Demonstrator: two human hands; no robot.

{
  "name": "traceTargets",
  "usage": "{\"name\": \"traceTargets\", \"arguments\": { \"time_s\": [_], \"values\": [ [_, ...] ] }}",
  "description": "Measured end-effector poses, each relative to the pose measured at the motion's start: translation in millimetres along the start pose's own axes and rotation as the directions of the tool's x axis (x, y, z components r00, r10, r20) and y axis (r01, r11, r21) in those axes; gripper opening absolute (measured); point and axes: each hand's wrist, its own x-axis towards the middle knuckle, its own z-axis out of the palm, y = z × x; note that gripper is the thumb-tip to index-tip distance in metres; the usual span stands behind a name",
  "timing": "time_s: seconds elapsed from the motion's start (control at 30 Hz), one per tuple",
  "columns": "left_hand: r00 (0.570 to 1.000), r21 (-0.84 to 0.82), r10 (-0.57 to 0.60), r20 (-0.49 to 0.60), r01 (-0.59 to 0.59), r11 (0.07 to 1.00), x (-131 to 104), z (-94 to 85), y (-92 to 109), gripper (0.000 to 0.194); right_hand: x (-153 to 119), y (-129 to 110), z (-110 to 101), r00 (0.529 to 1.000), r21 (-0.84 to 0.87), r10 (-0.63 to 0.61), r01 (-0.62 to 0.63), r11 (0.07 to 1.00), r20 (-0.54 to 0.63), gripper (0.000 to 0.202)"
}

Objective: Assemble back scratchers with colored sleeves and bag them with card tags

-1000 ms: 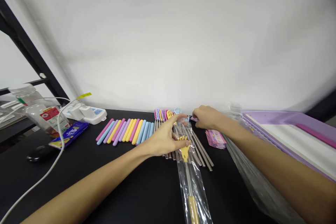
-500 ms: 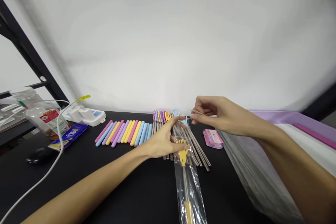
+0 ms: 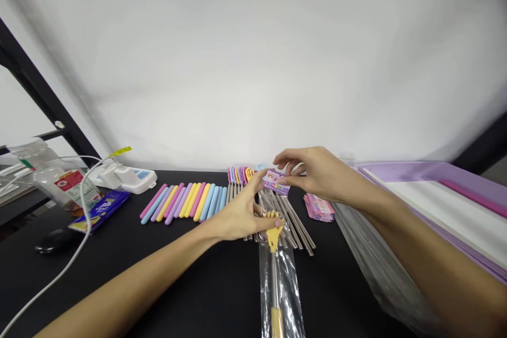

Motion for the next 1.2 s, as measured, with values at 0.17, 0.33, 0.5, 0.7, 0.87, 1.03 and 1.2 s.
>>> {"name": "traceTargets", "arguments": {
  "time_s": [0.17, 0.33, 0.5, 0.7, 0.87, 1.03, 1.2],
  "values": [
    [0.995, -0.025, 0.051, 0.082, -0.049, 0.998, -2, 0.2, 10, 0.101, 2, 5, -3, 0.999, -0.016, 0.053, -0.053, 0.998, 0.009, 0.028],
    [0.993, -0.066, 0.037, 0.112, -0.030, 0.997, -2, -0.3, 14, 0.102, -1, 0, -8, 0.999, 0.014, 0.018, -0.019, 1.000, 0.046, 0.022],
    [0.995, -0.120, 0.025, 0.094, -0.014, 0.993, 2, -0.3, 9, 0.101, -2, -1, -5, 0.997, -0.047, -0.072, 0.073, 0.996, 0.018, 0.017],
    [0.999, -0.126, -0.017, 0.030, 0.021, 0.992, 3, -0.4, 8, 0.097, -1, 5, -2, 0.995, 0.088, -0.099, 0.099, 0.991, -0.008, 0.018],
    [0.999, -0.130, -0.019, 0.027, 0.022, 0.991, 4, 0.4, 8, 0.091, -2, 5, -5, 0.996, 0.153, 0.009, -0.022, 0.988, 0.084, 0.026],
    [0.997, -0.070, -0.060, -0.053, 0.056, 0.996, 5, -0.9, 6, 0.095, -4, 0, -9, 0.988, 0.118, 0.044, -0.062, 0.991, 0.146, 0.030],
    [0.997, -0.131, -0.080, -0.005, 0.078, 0.988, 5, 0.6, 10, 0.079, -3, -1, -9, 0.994, 0.233, 0.017, -0.042, 0.972, 0.109, 0.018]
  ]
}}
